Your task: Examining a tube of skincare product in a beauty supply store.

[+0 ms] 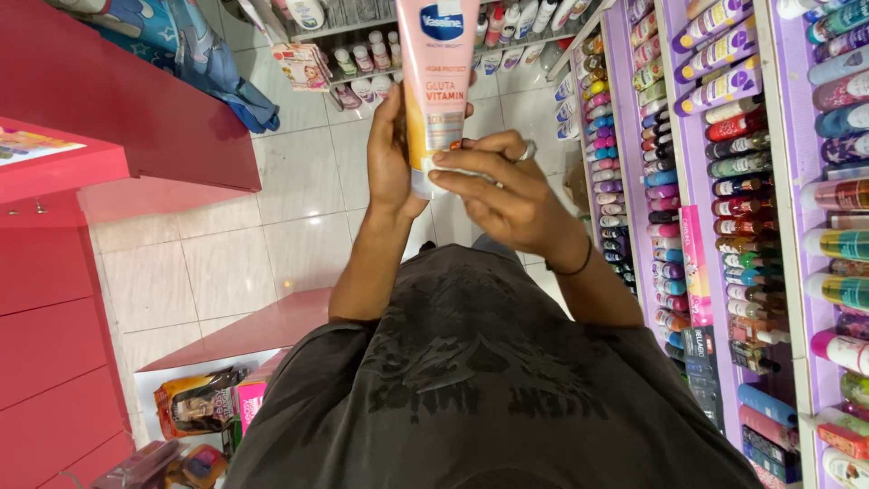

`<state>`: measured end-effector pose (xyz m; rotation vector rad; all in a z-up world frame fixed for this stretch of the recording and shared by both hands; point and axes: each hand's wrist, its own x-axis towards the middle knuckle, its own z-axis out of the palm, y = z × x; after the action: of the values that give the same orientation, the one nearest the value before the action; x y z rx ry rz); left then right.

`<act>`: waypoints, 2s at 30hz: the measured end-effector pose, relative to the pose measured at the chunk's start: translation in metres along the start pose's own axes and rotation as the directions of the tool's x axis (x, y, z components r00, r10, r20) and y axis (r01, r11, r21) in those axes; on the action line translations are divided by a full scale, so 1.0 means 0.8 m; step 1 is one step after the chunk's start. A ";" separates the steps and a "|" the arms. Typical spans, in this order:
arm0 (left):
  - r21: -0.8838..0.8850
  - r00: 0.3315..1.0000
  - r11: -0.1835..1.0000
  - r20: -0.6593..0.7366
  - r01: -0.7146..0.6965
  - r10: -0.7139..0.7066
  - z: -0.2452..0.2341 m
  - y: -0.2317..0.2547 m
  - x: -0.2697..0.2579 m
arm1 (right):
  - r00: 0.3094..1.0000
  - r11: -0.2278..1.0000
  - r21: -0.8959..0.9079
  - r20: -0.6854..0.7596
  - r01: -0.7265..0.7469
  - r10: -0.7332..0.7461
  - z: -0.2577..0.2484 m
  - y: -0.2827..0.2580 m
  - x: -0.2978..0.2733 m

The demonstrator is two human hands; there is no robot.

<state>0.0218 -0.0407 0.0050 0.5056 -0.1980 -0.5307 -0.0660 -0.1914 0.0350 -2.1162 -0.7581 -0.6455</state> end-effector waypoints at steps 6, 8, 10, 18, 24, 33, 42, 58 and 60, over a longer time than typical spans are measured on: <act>0.157 0.998 0.987 -0.061 0.043 -0.034 -0.004 -0.035 0.006 | 0.994 0.998 -0.051 -0.100 -0.042 0.036 -0.039 0.039 0.006; 0.233 0.999 0.972 -0.018 0.032 -0.029 0.010 -0.036 0.008 | 0.990 0.997 -0.067 -0.134 -0.047 0.038 -0.051 0.032 0.017; 0.308 0.999 0.951 0.025 0.020 -0.029 0.011 -0.043 0.015 | 0.985 0.995 -0.081 -0.169 -0.055 0.041 -0.052 0.036 0.014; 0.362 0.972 0.905 0.150 -0.225 0.182 0.032 -0.058 0.046 | 1.000 0.998 -0.050 -0.008 0.023 -0.023 -0.073 0.027 -0.007; 0.282 0.995 0.954 0.039 -0.104 0.097 0.048 -0.082 0.059 | 0.992 0.992 -0.090 -0.083 0.092 -0.100 -0.091 0.112 -0.022; 0.459 0.974 0.860 0.074 -0.224 0.214 0.068 -0.097 0.065 | 0.968 0.976 -0.186 -0.199 0.117 -0.154 -0.096 0.133 -0.024; 0.573 0.955 0.771 0.079 -0.280 0.287 0.070 -0.118 0.071 | 0.980 0.978 0.064 0.002 0.197 -0.198 -0.117 0.133 -0.048; 0.548 0.954 0.786 0.081 -0.285 0.289 0.090 -0.140 0.063 | 0.949 0.973 -0.073 -0.214 0.221 -0.232 -0.138 0.149 -0.034; 0.598 0.943 0.738 0.106 -0.313 0.314 0.100 -0.135 0.061 | 0.988 0.992 0.005 -0.080 0.130 -0.129 -0.163 0.118 -0.030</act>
<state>-0.0085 -0.1793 0.0219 1.0855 -0.4534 -0.1149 -0.0420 -0.3519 0.0459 -2.0317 -0.8576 -0.7891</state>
